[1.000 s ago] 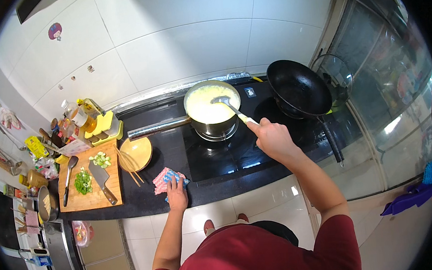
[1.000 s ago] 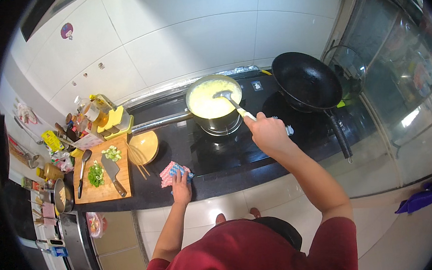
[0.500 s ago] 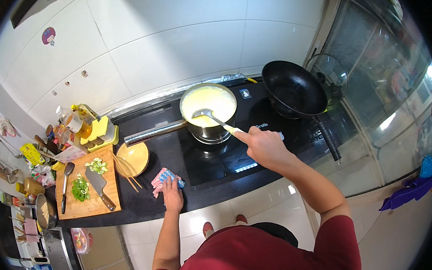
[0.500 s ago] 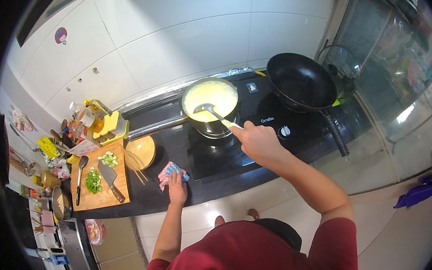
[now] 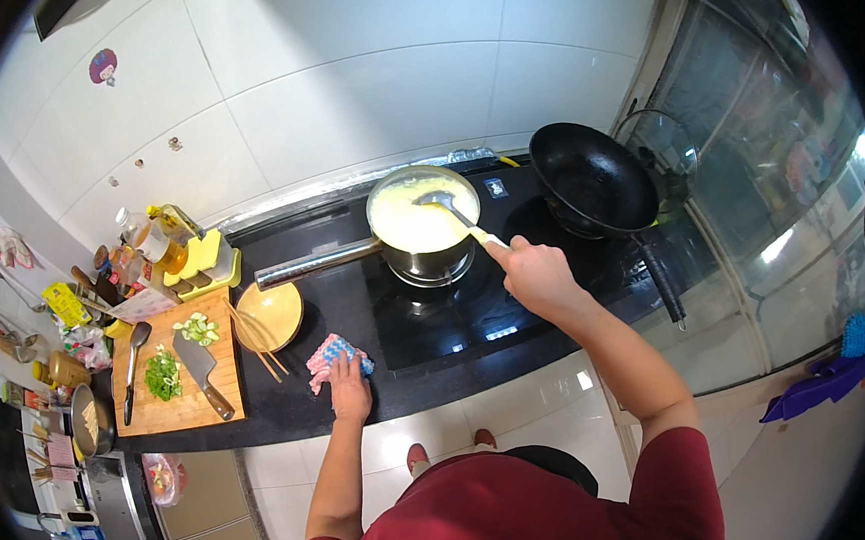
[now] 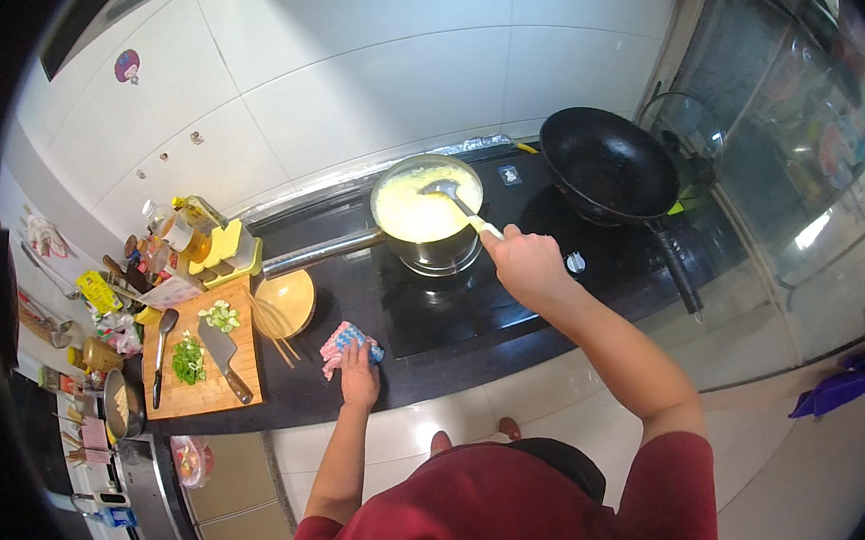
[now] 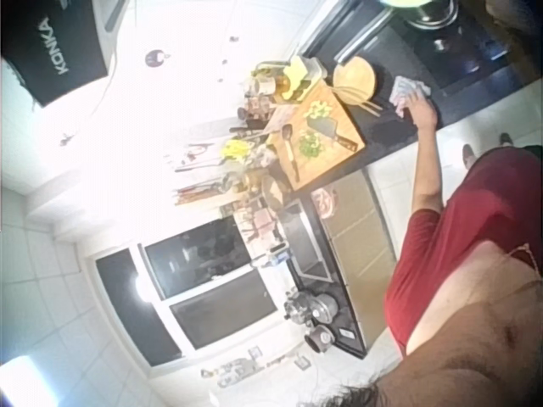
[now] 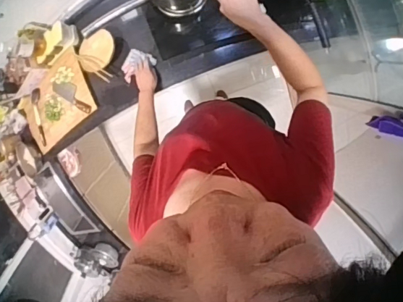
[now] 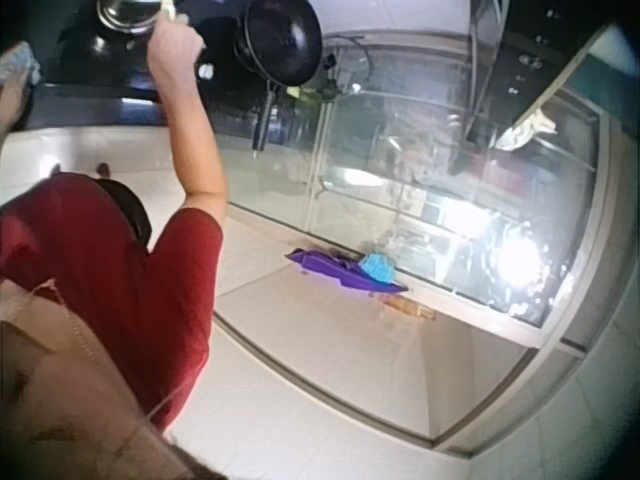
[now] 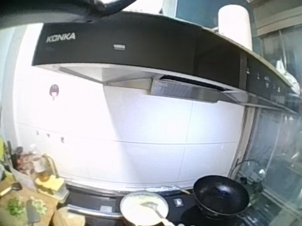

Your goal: The person pours a yellow liquid from a bowl into a pot on the stove and stirs it with a ladle. They then move the pot to the counter and proceed to chop green onions and a block of tofu on a wooden cutting board using a knife.

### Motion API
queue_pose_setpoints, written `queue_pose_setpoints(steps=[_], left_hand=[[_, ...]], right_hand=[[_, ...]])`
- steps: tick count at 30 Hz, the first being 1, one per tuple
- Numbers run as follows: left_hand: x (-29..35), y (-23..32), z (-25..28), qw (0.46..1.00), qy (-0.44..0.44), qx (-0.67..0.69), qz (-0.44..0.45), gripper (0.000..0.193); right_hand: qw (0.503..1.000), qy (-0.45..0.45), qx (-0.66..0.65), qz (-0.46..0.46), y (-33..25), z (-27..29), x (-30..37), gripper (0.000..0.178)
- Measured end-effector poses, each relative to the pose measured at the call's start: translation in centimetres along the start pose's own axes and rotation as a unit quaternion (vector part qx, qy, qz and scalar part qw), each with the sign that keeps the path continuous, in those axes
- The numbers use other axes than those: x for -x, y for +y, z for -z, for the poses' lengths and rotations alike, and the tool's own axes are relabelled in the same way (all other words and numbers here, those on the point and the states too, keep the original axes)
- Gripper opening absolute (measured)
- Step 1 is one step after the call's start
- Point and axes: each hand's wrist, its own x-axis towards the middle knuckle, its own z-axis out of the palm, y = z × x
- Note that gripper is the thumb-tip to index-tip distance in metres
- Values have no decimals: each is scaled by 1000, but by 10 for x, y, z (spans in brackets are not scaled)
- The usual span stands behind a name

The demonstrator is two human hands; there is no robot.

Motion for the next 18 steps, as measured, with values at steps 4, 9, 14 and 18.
queue_pose_setpoints(steps=[4, 9, 14, 18], left_hand=[[-1, -2, -5, 1000, 6, -6, -1, 58], [0, 0, -3, 1000, 9, -3, -4, 57], [0, -3, -6, 1000, 14, 7, -3, 56], [-2, -2, -5, 1000, 10, 8, 1, 56]], right_hand=[[999, -35, -16, 8, 7, 32, 8, 31], [996, -75, -36, 23, 3, 52, 17, 39], [996, -60, -60, 35, -15, 41, 18, 38], [998, -14, -27, 49, -24, 14, 7, 32]])
